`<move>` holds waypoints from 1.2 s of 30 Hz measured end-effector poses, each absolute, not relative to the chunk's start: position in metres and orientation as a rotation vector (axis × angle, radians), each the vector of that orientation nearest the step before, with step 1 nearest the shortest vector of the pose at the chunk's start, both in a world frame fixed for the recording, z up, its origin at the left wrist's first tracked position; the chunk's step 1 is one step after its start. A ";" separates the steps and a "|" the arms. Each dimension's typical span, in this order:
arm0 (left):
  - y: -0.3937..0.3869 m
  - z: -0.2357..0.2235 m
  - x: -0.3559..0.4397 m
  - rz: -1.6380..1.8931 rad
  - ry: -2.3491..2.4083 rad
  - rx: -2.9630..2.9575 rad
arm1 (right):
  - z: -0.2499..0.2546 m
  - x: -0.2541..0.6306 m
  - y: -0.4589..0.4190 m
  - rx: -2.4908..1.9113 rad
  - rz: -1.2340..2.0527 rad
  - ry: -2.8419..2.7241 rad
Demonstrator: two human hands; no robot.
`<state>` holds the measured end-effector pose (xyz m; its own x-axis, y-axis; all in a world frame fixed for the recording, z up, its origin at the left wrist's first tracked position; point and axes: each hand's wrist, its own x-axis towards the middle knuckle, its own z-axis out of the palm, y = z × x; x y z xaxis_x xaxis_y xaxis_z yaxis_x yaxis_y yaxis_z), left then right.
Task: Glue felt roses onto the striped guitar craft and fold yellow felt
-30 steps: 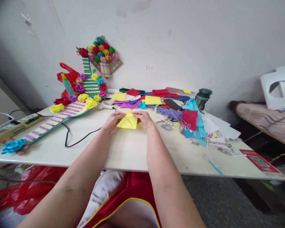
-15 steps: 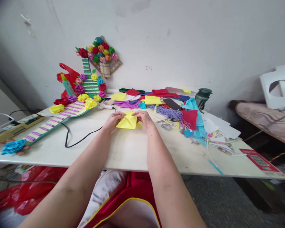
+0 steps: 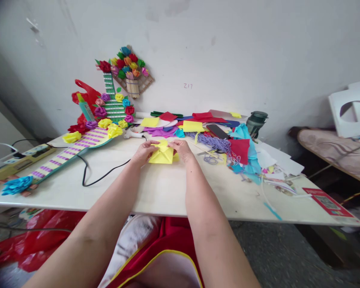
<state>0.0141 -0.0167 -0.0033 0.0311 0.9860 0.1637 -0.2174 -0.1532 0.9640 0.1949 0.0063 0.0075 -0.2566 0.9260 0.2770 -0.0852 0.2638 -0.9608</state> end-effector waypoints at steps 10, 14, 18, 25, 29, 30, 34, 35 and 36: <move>-0.017 -0.002 0.014 1.417 0.910 1.362 | 0.002 0.193 0.012 -0.938 1.264 -1.472; -0.018 -0.001 0.015 1.404 0.899 1.381 | 0.003 0.192 0.010 -0.959 1.268 -1.503; -0.016 -0.003 0.014 1.360 0.951 1.358 | 0.003 0.191 0.009 -0.994 1.216 -1.508; -0.013 -0.006 0.013 1.330 1.017 1.338 | 0.001 0.191 0.010 -1.013 1.170 -1.528; -0.012 -0.007 0.014 1.338 1.066 1.363 | 0.000 0.190 0.011 -0.993 1.181 -1.535; -0.012 -0.008 0.014 1.351 1.065 1.353 | 0.000 0.189 0.011 -0.987 1.185 -1.536; -0.009 -0.011 0.014 1.391 1.023 1.297 | 0.001 0.189 0.009 -0.987 1.172 -1.549; -0.008 -0.012 0.014 1.388 1.019 1.291 | 0.002 0.189 0.008 -0.986 1.163 -1.556; -0.008 -0.013 0.014 1.377 1.017 1.289 | 0.002 0.189 0.008 -0.985 1.155 -1.563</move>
<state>0.0137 -0.0083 -0.0127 0.0160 0.9803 0.1968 -0.1001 -0.1943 0.9758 0.1885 0.0081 0.0016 -0.2498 0.9447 0.2125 0.0744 0.2376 -0.9685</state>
